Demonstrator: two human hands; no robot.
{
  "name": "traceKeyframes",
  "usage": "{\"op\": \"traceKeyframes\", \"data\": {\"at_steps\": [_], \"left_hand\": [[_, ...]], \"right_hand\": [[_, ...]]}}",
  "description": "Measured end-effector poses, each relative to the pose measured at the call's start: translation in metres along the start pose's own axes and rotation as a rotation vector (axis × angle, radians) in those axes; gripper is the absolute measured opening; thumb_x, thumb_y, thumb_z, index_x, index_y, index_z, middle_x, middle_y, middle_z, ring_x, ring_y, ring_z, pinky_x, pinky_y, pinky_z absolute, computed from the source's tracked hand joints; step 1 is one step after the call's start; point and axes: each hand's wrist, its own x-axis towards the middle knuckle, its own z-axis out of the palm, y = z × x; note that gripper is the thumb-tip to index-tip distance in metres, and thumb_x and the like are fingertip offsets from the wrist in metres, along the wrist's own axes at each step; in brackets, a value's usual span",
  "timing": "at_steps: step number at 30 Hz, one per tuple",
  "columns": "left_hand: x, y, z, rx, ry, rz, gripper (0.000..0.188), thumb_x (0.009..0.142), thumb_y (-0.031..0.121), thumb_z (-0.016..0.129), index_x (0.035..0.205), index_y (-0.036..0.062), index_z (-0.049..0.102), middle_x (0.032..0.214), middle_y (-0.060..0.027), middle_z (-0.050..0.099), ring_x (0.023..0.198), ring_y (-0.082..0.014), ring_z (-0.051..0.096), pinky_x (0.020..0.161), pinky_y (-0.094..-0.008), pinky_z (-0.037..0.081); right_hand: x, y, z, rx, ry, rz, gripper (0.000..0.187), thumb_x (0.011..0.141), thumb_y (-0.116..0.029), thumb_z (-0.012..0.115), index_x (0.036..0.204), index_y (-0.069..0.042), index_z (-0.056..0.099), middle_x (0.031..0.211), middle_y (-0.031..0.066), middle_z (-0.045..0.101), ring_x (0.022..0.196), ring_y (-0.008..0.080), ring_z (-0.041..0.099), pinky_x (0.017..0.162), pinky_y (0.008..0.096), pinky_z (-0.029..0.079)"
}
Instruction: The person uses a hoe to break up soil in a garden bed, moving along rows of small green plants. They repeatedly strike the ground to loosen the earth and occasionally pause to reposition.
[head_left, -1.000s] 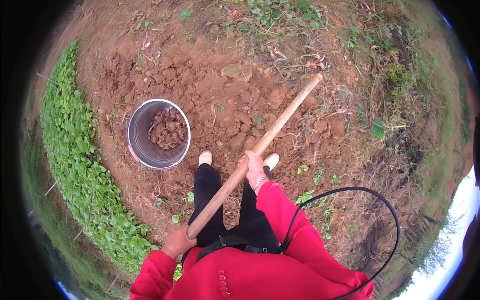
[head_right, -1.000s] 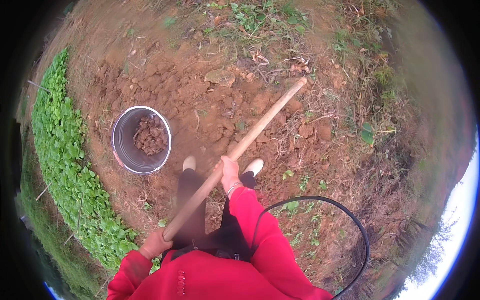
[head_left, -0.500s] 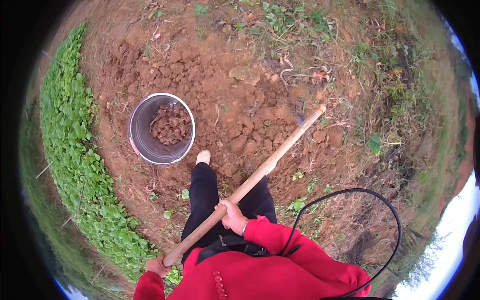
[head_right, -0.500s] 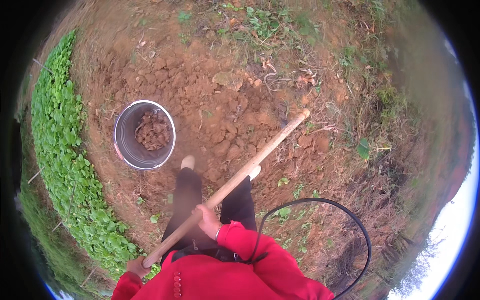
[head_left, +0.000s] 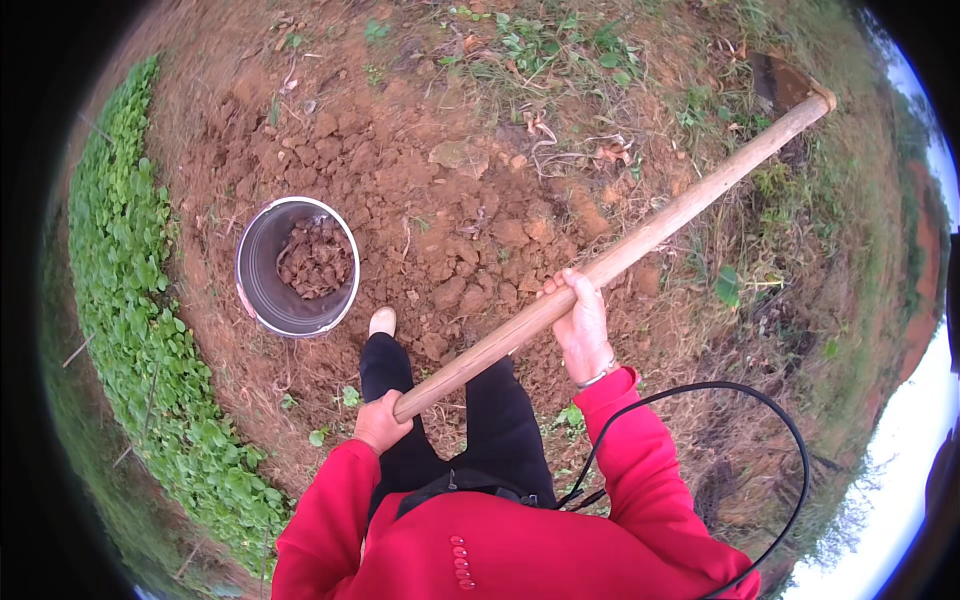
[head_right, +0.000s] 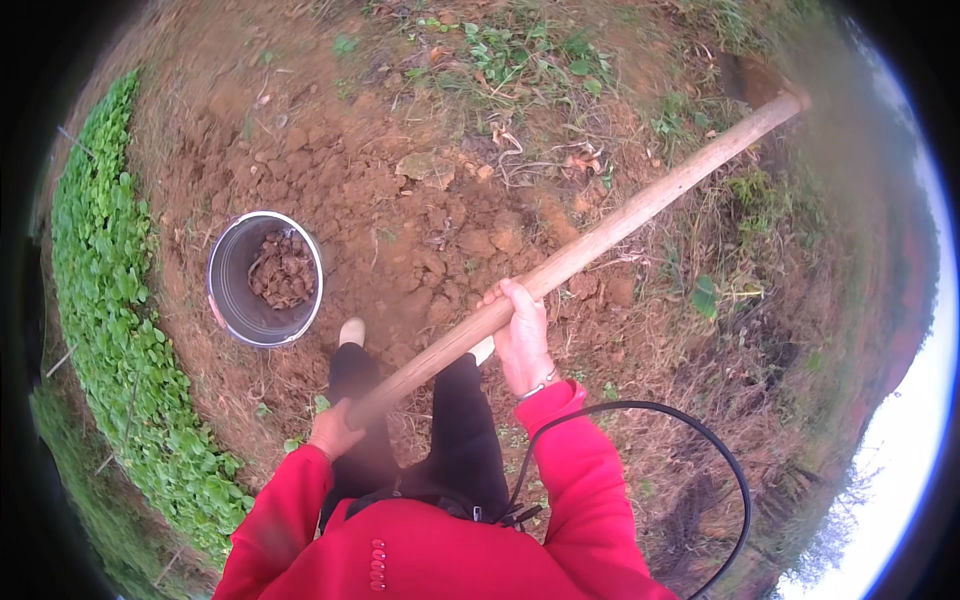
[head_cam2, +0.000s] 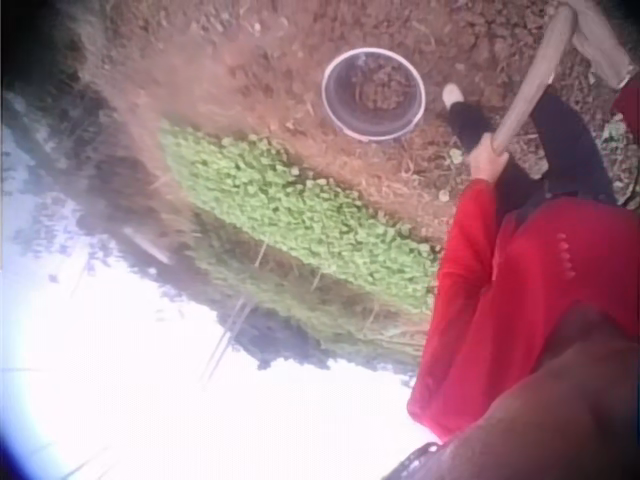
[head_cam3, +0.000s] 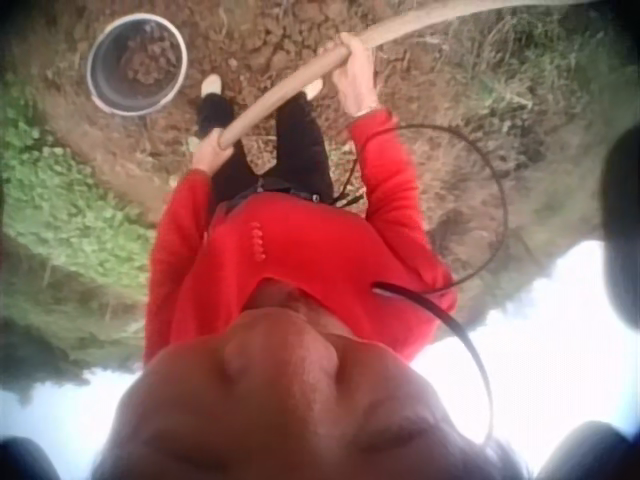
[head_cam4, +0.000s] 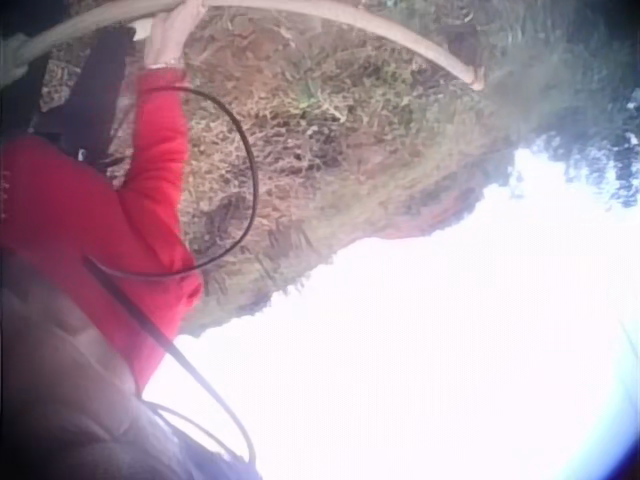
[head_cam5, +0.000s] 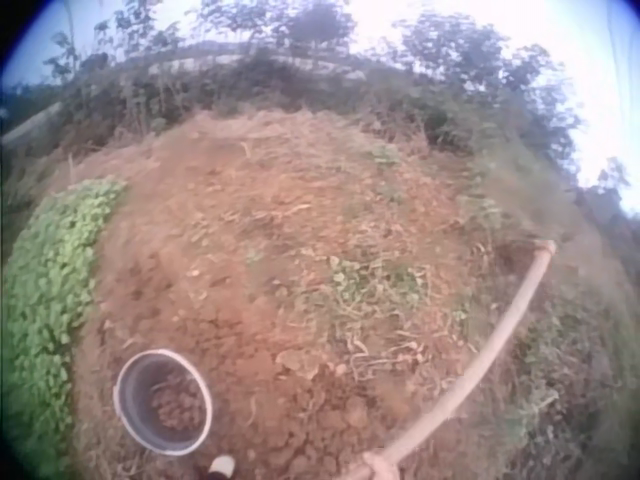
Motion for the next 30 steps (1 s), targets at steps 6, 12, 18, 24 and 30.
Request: {"op": "traceKeyframes", "data": {"at_steps": [6,12,18,24,30], "left_hand": [[0.018,0.063,-0.014,-0.032,-0.042,-0.030,0.037,0.065,0.026,0.065,0.093,0.0050,0.051,0.076,-0.0180,0.061,0.073,-0.0361,0.060,0.067,-0.0428,0.048],[-0.061,0.017,-0.036,-0.295,-0.343,-0.395,0.038,0.066,0.025,0.066,0.093,0.0024,0.052,0.072,-0.0170,0.061,0.069,-0.0322,0.061,0.065,-0.0392,0.049],[-0.211,-0.065,-0.063,-0.312,-0.463,-0.602,0.038,0.062,0.026,0.067,0.090,0.0021,0.056,0.073,-0.0159,0.062,0.070,-0.0294,0.062,0.065,-0.0358,0.049],[-0.273,-0.091,-0.027,-0.092,-0.335,-0.589,0.038,0.061,0.035,0.064,0.091,0.0115,0.058,0.075,-0.0154,0.063,0.073,-0.0332,0.061,0.068,-0.0391,0.049],[-0.232,-0.130,0.015,0.048,-0.176,-0.387,0.032,0.063,0.032,0.064,0.086,0.0123,0.053,0.067,-0.0135,0.062,0.061,-0.0331,0.061,0.060,-0.0435,0.049]], "right_hand": [[0.073,-0.035,0.007,-0.061,-0.076,-0.065,0.018,0.077,-0.013,0.061,0.080,-0.008,0.044,0.066,0.0041,0.047,0.058,0.0168,0.049,0.055,0.0338,0.046],[0.084,0.125,-0.032,-0.294,0.201,0.308,0.013,0.076,-0.011,0.060,0.080,-0.003,0.050,0.063,0.0082,0.052,0.052,0.0213,0.054,0.048,0.0350,0.047],[-0.052,0.250,-0.034,-0.157,0.180,0.698,0.014,0.075,-0.013,0.062,0.077,-0.006,0.049,0.068,0.0066,0.051,0.063,0.0227,0.054,0.061,0.0381,0.048],[-0.106,0.276,-0.062,-0.121,0.227,0.886,0.014,0.072,-0.013,0.063,0.075,-0.007,0.050,0.070,0.0060,0.052,0.070,0.0229,0.053,0.071,0.0388,0.046],[-0.086,0.222,-0.029,-0.090,0.278,0.750,0.017,0.068,-0.011,0.064,0.073,-0.008,0.049,0.069,0.0056,0.050,0.069,0.0224,0.052,0.071,0.0366,0.045]]}}
